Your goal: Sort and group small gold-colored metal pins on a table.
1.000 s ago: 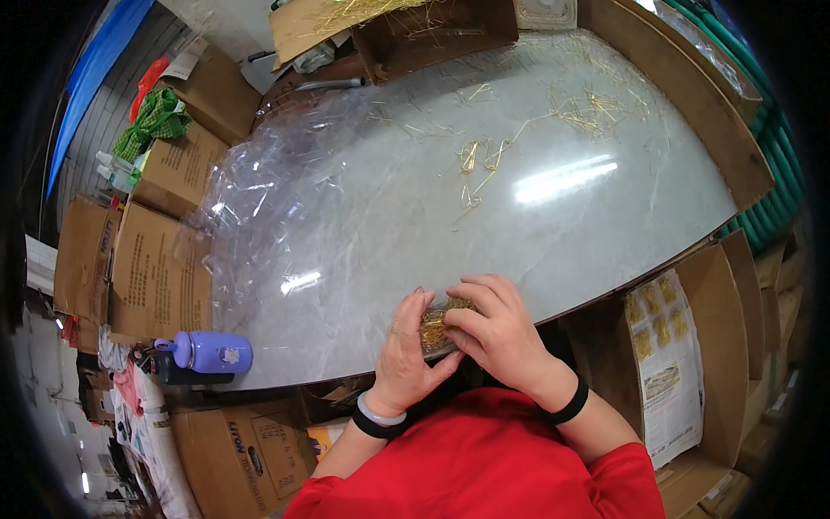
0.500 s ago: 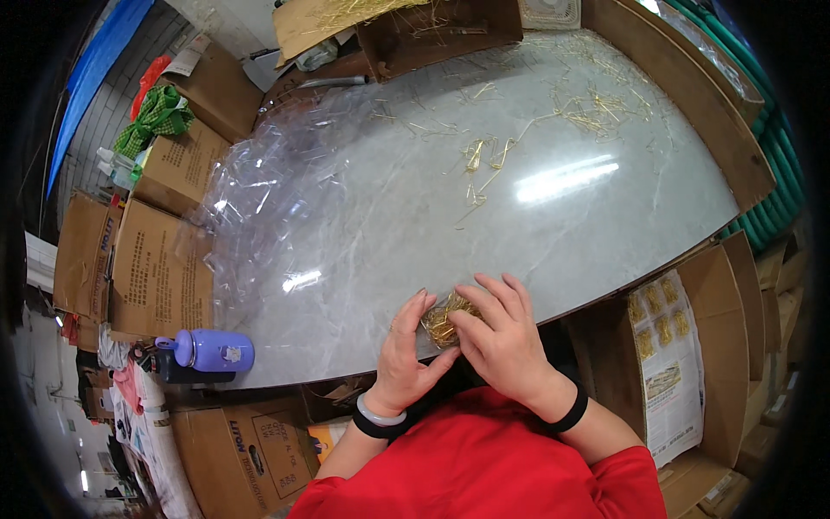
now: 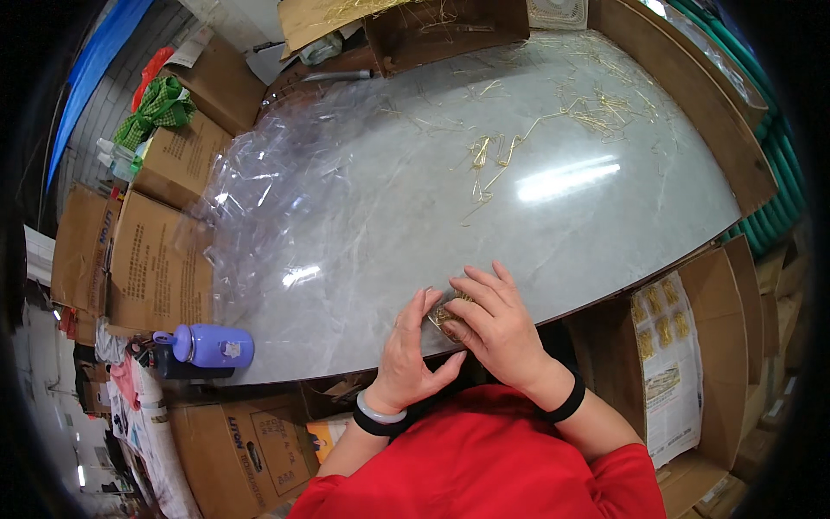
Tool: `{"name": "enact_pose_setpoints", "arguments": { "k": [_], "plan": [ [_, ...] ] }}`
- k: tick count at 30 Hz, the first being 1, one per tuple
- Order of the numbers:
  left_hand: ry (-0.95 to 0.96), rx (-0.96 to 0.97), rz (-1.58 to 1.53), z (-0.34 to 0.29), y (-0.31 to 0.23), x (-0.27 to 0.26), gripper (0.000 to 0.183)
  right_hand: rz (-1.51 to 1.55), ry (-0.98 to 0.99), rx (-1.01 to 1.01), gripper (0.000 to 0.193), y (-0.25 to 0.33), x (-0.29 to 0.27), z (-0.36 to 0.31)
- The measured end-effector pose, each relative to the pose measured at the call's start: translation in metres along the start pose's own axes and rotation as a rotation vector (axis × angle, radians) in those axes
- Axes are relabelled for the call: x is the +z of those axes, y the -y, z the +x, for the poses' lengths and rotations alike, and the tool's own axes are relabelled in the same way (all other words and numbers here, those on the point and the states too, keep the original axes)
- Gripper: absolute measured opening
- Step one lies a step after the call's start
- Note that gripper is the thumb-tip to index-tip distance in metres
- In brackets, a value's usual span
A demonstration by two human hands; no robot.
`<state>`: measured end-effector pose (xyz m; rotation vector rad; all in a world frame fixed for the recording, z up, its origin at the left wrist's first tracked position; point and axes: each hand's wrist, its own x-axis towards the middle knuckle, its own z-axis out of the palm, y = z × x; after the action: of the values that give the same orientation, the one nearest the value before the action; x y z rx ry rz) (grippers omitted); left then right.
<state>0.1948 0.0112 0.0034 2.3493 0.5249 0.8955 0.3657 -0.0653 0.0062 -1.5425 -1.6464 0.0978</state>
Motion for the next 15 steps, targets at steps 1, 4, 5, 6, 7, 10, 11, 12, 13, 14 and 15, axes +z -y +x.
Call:
{"name": "enact_pose_setpoints", "arguments": {
  "k": [1, 4, 5, 6, 7, 10, 11, 12, 13, 14, 15],
  "plan": [
    [0.026, 0.001, 0.008, 0.002, -0.001, -0.001, 0.099, -0.002, 0.002, 0.001, 0.023, -0.001, -0.001, -0.002],
    [0.046, 0.008, 0.05, 0.002, -0.001, 0.001, 0.101, -0.076, 0.003, -0.011, 0.028, 0.002, -0.004, -0.002],
    [0.042, 0.015, 0.082, 0.001, 0.0, 0.002, 0.102, -0.081, -0.025, -0.011, 0.032, 0.008, -0.007, 0.001],
    [0.046, 0.016, 0.08, 0.0, 0.001, 0.003, 0.102, -0.089, -0.055, -0.007, 0.036, 0.012, -0.008, 0.003],
    [0.039, 0.017, 0.065, -0.002, 0.003, 0.004, 0.102, -0.09, -0.056, -0.003, 0.036, 0.014, -0.006, 0.005],
    [0.046, 0.008, 0.042, -0.003, 0.004, 0.003, 0.103, -0.103, -0.036, -0.012, 0.041, 0.01, -0.002, 0.008],
    [0.055, -0.002, 0.033, -0.003, 0.005, 0.003, 0.104, -0.079, -0.053, 0.008, 0.039, 0.006, -0.001, 0.007],
    [0.056, -0.003, 0.035, -0.003, 0.004, 0.002, 0.104, -0.053, -0.068, 0.025, 0.037, 0.001, 0.0, 0.005],
    [0.061, 0.002, 0.033, -0.002, 0.004, 0.002, 0.106, -0.051, -0.068, 0.024, 0.037, -0.002, 0.001, 0.002],
    [0.066, 0.007, 0.031, -0.001, 0.003, 0.001, 0.107, -0.022, -0.047, 0.018, 0.037, -0.005, 0.003, -0.001],
    [0.066, 0.006, 0.03, 0.0, 0.003, 0.0, 0.107, 0.004, -0.026, 0.014, 0.038, -0.007, 0.003, -0.003]
  ]
}}
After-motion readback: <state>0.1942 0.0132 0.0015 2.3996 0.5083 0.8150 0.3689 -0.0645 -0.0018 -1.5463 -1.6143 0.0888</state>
